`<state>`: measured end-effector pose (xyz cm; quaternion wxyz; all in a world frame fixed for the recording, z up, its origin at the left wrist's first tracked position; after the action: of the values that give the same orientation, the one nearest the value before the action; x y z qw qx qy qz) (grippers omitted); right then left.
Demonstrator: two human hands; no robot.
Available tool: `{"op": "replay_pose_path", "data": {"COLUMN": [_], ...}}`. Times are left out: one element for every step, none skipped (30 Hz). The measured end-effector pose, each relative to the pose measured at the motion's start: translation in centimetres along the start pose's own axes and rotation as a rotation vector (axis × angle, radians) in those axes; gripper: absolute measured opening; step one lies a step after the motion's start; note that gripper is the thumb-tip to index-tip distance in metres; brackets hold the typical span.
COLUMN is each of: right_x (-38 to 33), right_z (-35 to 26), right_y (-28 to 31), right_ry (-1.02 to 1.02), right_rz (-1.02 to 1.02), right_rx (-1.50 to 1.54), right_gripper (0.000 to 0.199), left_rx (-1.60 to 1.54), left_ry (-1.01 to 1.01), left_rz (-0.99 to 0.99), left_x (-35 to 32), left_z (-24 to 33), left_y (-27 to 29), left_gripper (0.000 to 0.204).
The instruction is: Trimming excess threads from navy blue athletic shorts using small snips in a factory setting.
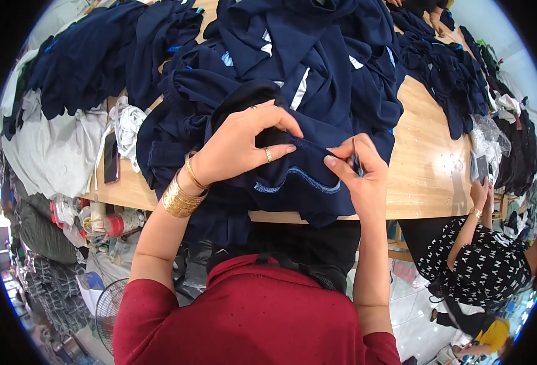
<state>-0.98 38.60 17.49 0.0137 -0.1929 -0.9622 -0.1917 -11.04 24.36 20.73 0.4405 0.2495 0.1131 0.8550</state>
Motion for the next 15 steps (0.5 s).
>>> {"op": "replay_pose_path", "data": {"right_x": [-0.2,-0.4,-0.5,-0.6,-0.6,-0.7,-1.2,-1.4,-1.6,-1.7,-2.0,-2.1,-2.2,-2.5,-2.7], "right_z": [-0.8,-1.6,-1.3,-1.6,-1.4,-1.2,-0.7,-0.8,-0.7,-0.7,-0.5,-0.6,-0.3,-0.1,-0.1], "right_y": [0.4,0.8,0.9,0.9,0.7,0.5,0.3,0.1,-0.1,-0.4,-0.6,-0.7,-1.0,-1.2,-1.3], "right_ry": [0.082,0.164,0.076,0.075,0.016,-0.044,-0.173,-0.173,-0.190,-0.209,-0.259,-0.261,-0.302,-0.344,-0.347], "right_rz": [0.072,0.143,0.116,0.110,0.080,0.050,0.006,0.000,-0.002,-0.003,-0.007,-0.012,-0.012,-0.012,-0.015], "right_rx": [-0.020,-0.039,-0.042,-0.046,0.046,0.137,0.143,0.139,0.239,0.340,0.369,0.367,0.419,0.471,0.470], "right_gripper": [0.012,0.012,0.011,0.011,0.010,0.009,0.007,0.007,0.007,0.008,0.011,0.011,0.012,0.013,0.013], "left_rx": [0.057,0.115,0.111,0.100,0.089,0.086,-0.025,-0.137,-0.138,-0.297,-0.456,-0.457,-0.417,-0.376,-0.324], "left_ry": [-0.071,-0.141,-0.138,-0.100,-0.063,-0.060,-0.026,0.008,0.010,0.069,0.127,0.130,0.143,0.157,0.102], "left_rz": [0.002,0.004,0.008,0.031,0.054,0.059,0.042,0.025,0.032,0.029,0.026,0.031,-0.012,-0.057,-0.034], "left_x": [-0.3,-0.6,-0.8,-1.0,-1.2,-1.5,-1.7,-2.0,-2.2,-2.3,-2.4,-2.5,-2.5,-2.4,-2.4], "left_z": [0.4,0.8,0.9,1.1,1.1,1.1,1.0,0.8,0.9,0.6,0.3,0.4,0.6,0.7,0.7], "left_y": [0.1,0.1,0.1,0.2,0.4,0.4,0.4,0.3,0.2,-0.3,-0.8,-0.8,-1.1,-1.5,-1.6], "left_gripper": [0.023,0.023,0.023,0.022,0.022,0.022,0.020,0.018,0.018,0.019,0.019,0.019,0.020,0.021,0.024]}}
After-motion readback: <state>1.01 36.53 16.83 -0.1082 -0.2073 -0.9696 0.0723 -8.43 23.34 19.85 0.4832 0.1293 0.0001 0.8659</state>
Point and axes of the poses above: each hand's wrist, its own x-axis towards the middle knuckle, its own y-axis out of the back of the hand, z = x × y, the point moved 8 cm from there along x, towards the middle knuckle, and after that the axes turned 8 degrees about -x, right-handed, at the moved point
